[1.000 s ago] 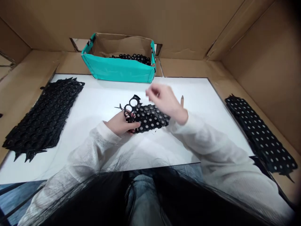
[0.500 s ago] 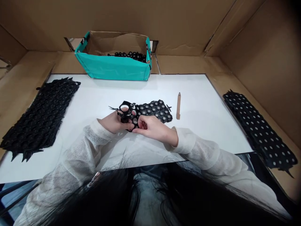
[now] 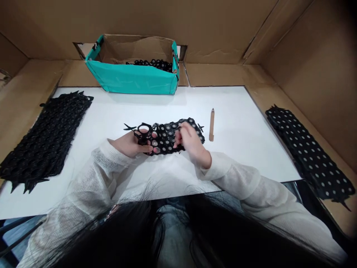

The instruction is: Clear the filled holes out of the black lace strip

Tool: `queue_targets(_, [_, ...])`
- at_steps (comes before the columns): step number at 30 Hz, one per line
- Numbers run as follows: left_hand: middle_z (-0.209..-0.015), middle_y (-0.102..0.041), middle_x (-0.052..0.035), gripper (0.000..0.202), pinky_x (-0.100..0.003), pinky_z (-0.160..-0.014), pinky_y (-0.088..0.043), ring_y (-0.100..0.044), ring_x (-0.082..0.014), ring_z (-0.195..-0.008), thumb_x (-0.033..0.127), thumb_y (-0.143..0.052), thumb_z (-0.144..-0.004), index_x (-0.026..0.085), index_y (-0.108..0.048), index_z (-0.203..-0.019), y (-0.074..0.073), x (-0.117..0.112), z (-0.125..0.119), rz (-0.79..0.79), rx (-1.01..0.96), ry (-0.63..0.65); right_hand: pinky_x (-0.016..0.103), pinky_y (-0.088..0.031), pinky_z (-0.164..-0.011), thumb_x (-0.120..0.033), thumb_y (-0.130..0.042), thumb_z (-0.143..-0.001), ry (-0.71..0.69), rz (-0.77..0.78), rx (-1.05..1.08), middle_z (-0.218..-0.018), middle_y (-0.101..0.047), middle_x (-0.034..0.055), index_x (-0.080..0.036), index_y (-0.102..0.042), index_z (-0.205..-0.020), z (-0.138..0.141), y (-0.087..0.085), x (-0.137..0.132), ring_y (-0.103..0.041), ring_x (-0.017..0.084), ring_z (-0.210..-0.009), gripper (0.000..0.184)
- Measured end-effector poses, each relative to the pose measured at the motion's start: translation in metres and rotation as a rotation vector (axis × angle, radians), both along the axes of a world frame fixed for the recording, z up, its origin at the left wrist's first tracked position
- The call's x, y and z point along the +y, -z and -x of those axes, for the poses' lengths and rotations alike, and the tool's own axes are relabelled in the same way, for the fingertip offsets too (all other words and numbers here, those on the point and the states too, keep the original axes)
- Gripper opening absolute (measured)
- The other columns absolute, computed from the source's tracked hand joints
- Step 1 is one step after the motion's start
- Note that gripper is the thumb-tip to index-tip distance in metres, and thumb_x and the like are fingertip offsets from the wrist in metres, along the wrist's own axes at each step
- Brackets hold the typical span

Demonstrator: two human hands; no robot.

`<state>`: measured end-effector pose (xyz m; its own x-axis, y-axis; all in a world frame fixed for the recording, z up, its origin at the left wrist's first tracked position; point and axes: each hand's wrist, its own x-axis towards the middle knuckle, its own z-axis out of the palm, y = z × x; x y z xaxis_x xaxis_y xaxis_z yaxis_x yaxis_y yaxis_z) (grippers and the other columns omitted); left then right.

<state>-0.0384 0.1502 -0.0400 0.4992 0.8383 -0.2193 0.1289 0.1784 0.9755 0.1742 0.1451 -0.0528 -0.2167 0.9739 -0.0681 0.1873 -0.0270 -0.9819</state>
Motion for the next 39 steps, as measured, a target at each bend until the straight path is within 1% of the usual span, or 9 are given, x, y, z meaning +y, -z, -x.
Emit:
queue_targets(2, [-0.061,-0.067,-0.0053,0.032,-0.034,-0.048,-0.054,-0.066,-0.0228,-0.057,0.020,-0.074,-0.057,0.020,-0.059,-0.085,-0.001,0.001,0.002,0.039,0.032,0.027,0.026,-0.041,-0.052,-0.030,-0.027,-0.090,0.068,0.012,0.063,-0.063,-0.039,-0.0043,-0.023,-0.031,-0.078,-0.003,0.004,0.003,-0.049,0.010,-0.051,0.015])
queue_targets(6, [-0.059,-0.066,-0.0063,0.029,-0.030,-0.034,-0.046,-0.058,-0.0190,-0.043,0.027,-0.074,-0.058,0.019,-0.059,-0.081,-0.006,-0.001,-0.007,0.121,0.100,-0.032,0.027,-0.040,-0.053,-0.042,-0.043,-0.086,-0.011,-0.147,-0.088,-0.063,-0.043,-0.0035,-0.022,-0.037,-0.075,-0.002,-0.002,0.001,-0.048,0.010,-0.051,0.024])
queue_targets(11, [-0.041,-0.049,0.0022,0.020,-0.022,-0.025,-0.027,-0.038,-0.0108,-0.027,0.034,-0.069,-0.065,0.019,-0.057,-0.072,0.003,-0.005,-0.022,0.070,0.212,-0.354,0.028,-0.043,-0.063,-0.032,-0.051,-0.081,-0.055,-0.275,-0.221,-0.070,-0.055,-0.0002,-0.019,-0.051,-0.078,0.008,-0.011,0.006,-0.052,0.012,-0.064,0.013])
queue_targets(16, [-0.054,-0.055,0.0011,0.021,-0.024,-0.038,-0.041,-0.050,-0.0124,-0.042,0.030,-0.071,-0.060,0.017,-0.061,-0.074,0.017,-0.002,-0.026,-0.069,0.129,-0.484,0.028,-0.044,-0.069,-0.026,-0.052,-0.081,-0.035,-0.362,-0.285,-0.072,-0.063,0.0026,-0.016,-0.063,-0.082,0.017,-0.006,0.015,-0.056,0.012,-0.066,0.015])
queue_targets(20, [-0.069,-0.064,-0.0024,0.023,-0.029,-0.063,-0.051,-0.060,-0.0165,-0.066,0.030,-0.072,-0.059,0.014,-0.064,-0.074,0.017,-0.003,-0.028,-0.214,0.164,-0.493,0.028,-0.044,-0.072,-0.027,-0.051,-0.083,-0.078,-0.423,-0.326,-0.081,-0.066,0.0048,-0.015,-0.068,-0.088,0.018,-0.005,0.009,-0.057,0.013,-0.071,0.021])
queue_targets(23, [-0.075,-0.066,-0.0031,0.025,-0.033,-0.072,-0.051,-0.062,-0.0193,-0.075,0.033,-0.070,-0.061,0.014,-0.064,-0.077,0.016,-0.005,-0.028,-0.232,0.204,-0.453,0.027,-0.044,-0.070,-0.030,-0.056,-0.081,-0.095,-0.384,-0.306,-0.084,-0.066,0.0059,-0.014,-0.068,-0.094,0.016,-0.005,0.006,-0.057,0.012,-0.071,0.024])
queue_targets(29, [-0.077,-0.066,-0.0029,0.025,-0.032,-0.073,-0.051,-0.062,-0.0189,-0.075,0.037,-0.066,-0.067,0.016,-0.064,-0.080,0.021,-0.008,-0.026,-0.373,0.256,-0.380,0.027,-0.046,-0.066,-0.027,-0.059,-0.078,-0.188,-0.175,-0.115,-0.084,-0.069,0.0056,-0.013,-0.068,-0.092,0.010,-0.002,0.014,-0.060,0.013,-0.071,0.022])
queue_targets(34, [-0.078,-0.066,-0.0040,0.026,-0.032,-0.071,-0.051,-0.062,-0.0190,-0.073,0.039,-0.066,-0.067,0.016,-0.065,-0.080,0.017,-0.010,-0.028,-0.389,0.283,-0.355,0.027,-0.043,-0.065,-0.026,-0.048,-0.084,-0.093,-0.357,-0.265,-0.079,-0.068,0.0050,-0.014,-0.068,-0.084,0.008,-0.005,0.012,-0.058,0.013,-0.070,0.023])
queue_targets(39, [-0.081,-0.067,-0.0056,0.026,-0.034,-0.074,-0.051,-0.063,-0.0209,-0.079,0.038,-0.065,-0.068,0.016,-0.067,-0.083,0.021,-0.012,-0.032,-0.342,0.223,-0.416,0.026,-0.042,-0.066,-0.030,-0.053,-0.083,-0.135,-0.451,-0.345,-0.082,-0.066,0.0051,-0.015,-0.069,-0.085,0.009,-0.007,0.004,-0.057,0.013,-0.072,0.022])
